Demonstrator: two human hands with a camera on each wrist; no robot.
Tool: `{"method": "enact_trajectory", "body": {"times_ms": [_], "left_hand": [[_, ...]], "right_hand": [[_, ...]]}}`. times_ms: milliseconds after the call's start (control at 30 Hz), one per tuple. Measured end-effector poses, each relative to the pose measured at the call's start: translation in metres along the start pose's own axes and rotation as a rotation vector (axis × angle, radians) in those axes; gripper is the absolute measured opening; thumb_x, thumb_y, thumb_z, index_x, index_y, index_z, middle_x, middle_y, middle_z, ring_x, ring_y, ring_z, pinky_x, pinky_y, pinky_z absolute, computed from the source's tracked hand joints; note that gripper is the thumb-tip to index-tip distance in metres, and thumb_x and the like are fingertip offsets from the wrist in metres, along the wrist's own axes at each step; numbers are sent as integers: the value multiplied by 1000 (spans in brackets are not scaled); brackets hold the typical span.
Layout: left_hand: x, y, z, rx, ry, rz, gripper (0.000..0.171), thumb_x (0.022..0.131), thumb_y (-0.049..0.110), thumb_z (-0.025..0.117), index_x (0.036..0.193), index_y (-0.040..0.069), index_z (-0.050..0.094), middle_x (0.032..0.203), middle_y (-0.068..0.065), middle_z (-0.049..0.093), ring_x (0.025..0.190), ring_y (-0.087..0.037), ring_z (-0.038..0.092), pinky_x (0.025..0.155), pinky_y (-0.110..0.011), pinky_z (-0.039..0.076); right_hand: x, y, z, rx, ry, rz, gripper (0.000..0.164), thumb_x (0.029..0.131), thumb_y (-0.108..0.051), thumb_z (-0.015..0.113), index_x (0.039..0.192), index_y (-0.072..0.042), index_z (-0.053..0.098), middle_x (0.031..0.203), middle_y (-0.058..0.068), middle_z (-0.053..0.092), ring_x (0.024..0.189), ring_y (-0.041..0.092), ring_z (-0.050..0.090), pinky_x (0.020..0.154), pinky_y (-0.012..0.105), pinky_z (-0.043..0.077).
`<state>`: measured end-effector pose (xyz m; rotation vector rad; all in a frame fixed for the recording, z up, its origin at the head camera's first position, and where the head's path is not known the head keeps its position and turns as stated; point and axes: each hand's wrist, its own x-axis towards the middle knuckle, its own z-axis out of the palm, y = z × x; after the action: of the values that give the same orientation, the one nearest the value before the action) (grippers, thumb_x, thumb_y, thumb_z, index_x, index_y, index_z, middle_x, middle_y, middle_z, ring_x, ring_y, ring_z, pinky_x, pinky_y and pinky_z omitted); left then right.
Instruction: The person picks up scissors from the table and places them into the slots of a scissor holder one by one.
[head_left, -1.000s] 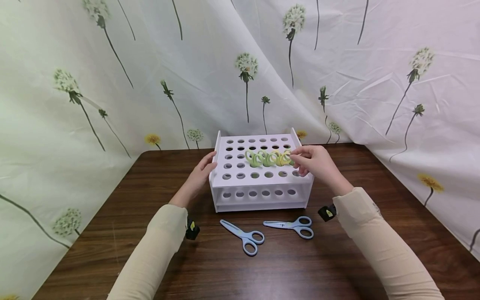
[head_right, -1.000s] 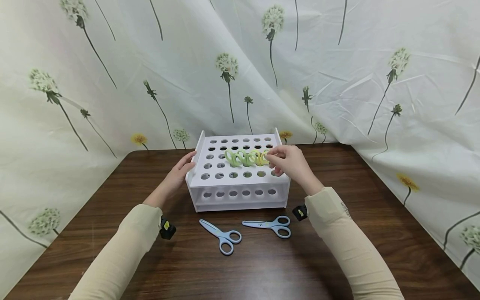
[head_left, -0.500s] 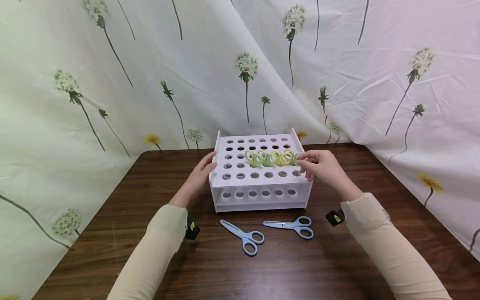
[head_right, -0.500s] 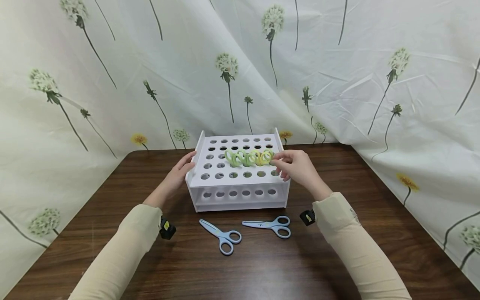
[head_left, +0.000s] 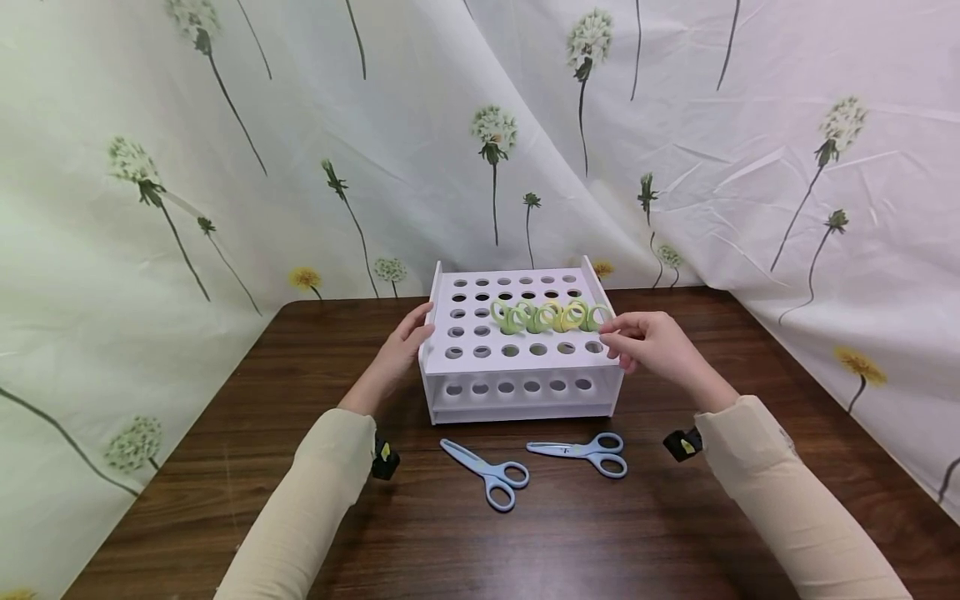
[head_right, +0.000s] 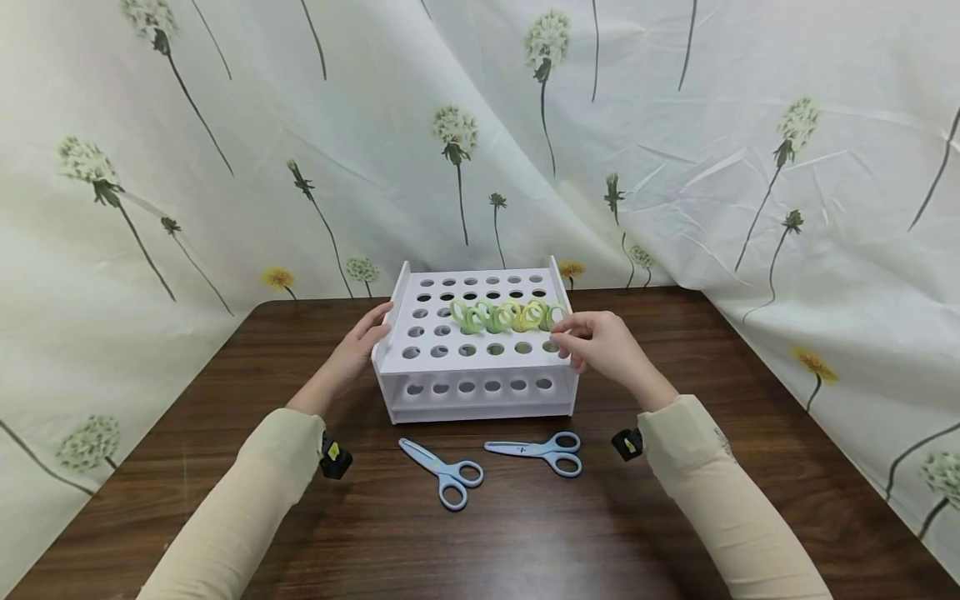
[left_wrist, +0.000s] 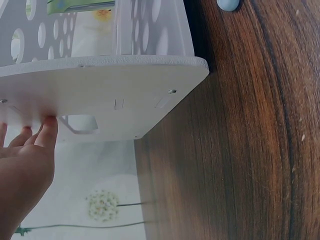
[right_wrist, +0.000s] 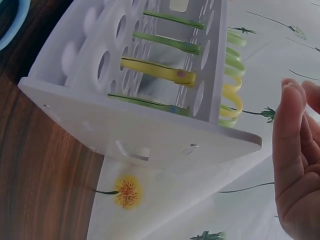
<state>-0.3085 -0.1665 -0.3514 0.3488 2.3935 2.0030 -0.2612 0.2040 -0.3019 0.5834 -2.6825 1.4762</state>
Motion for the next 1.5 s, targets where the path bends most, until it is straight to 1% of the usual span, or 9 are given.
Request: {"method": "enact_trajectory", "body": {"times_ms": [133, 367, 533, 667, 767, 900, 1000, 1200, 1500], "left_hand": [[0, 0, 0, 7, 2, 5, 49, 98, 21, 43, 144, 9, 29, 146, -18, 24, 130, -28, 25, 104, -42, 23], [0, -1, 0, 4, 3, 0, 49, 98, 21, 43, 143, 10, 30, 147, -17, 23, 131, -28, 24, 104, -42, 23], [0, -1, 0, 6, -8, -9, 49, 99, 23, 42, 144, 11, 29, 147, -17, 22, 131, -28, 23, 105, -43, 22], [0, 0, 0, -11, -15, -15, 49, 99, 22, 42, 144, 10, 28, 148, -18, 21, 132, -29, 22, 105, -43, 20], [-7, 12, 2, -11, -24, -28, 49, 99, 18, 41, 144, 6, 26, 148, -20, 19, 132, -30, 21, 105, -44, 20], [-5, 9, 2, -11, -18, -30, 49, 99, 18, 41, 144, 7, 27, 147, -20, 21, 131, -30, 24, 104, -44, 22], [2, -3, 0, -12, -5, -15, 48, 98, 21, 42, 144, 10, 29, 146, -18, 24, 129, -29, 27, 103, -43, 24], [1, -2, 1, -5, 4, 5, 48, 98, 20, 43, 143, 10, 31, 146, -18, 25, 128, -28, 28, 102, -43, 26], [1, -2, 0, -7, -7, 10, 48, 98, 20, 42, 143, 10, 30, 145, -18, 26, 127, -29, 29, 102, -43, 26]], "right_hand": [[-3, 3, -1, 6, -47, -16, 24, 87, -11, 63, 102, 8, 63, 66, 11, 61, 52, 17, 55, 52, 32, 50], [-7, 11, -3, -36, -144, -61, 20, 86, -14, 65, 98, 3, 65, 67, 14, 60, 52, 20, 56, 51, 36, 50], [-10, 19, -1, -37, -207, -50, 21, 86, -13, 65, 98, 4, 65, 72, 17, 61, 55, 20, 57, 54, 40, 51], [-12, 23, 0, -32, -228, -38, 19, 86, -11, 65, 98, 3, 65, 74, 14, 62, 58, 19, 57, 55, 42, 51], [-14, 24, 0, -25, -243, -30, 21, 85, -11, 65, 99, 5, 64, 74, 12, 62, 59, 18, 57, 55, 42, 51], [-15, 29, 1, -21, -275, -15, 23, 85, -12, 66, 100, 6, 64, 74, 14, 61, 59, 19, 57, 54, 37, 51], [-16, 34, 2, -35, -304, -8, 26, 85, -15, 67, 100, 5, 64, 77, 17, 62, 61, 20, 57, 54, 35, 51], [-17, 41, 3, -54, -329, 11, 29, 86, -17, 66, 102, 7, 62, 79, 18, 62, 64, 22, 57, 56, 34, 52], [-23, 47, 6, -44, -370, -15, 23, 86, -10, 63, 101, 9, 62, 77, 11, 62, 62, 18, 56, 56, 37, 52]]}}
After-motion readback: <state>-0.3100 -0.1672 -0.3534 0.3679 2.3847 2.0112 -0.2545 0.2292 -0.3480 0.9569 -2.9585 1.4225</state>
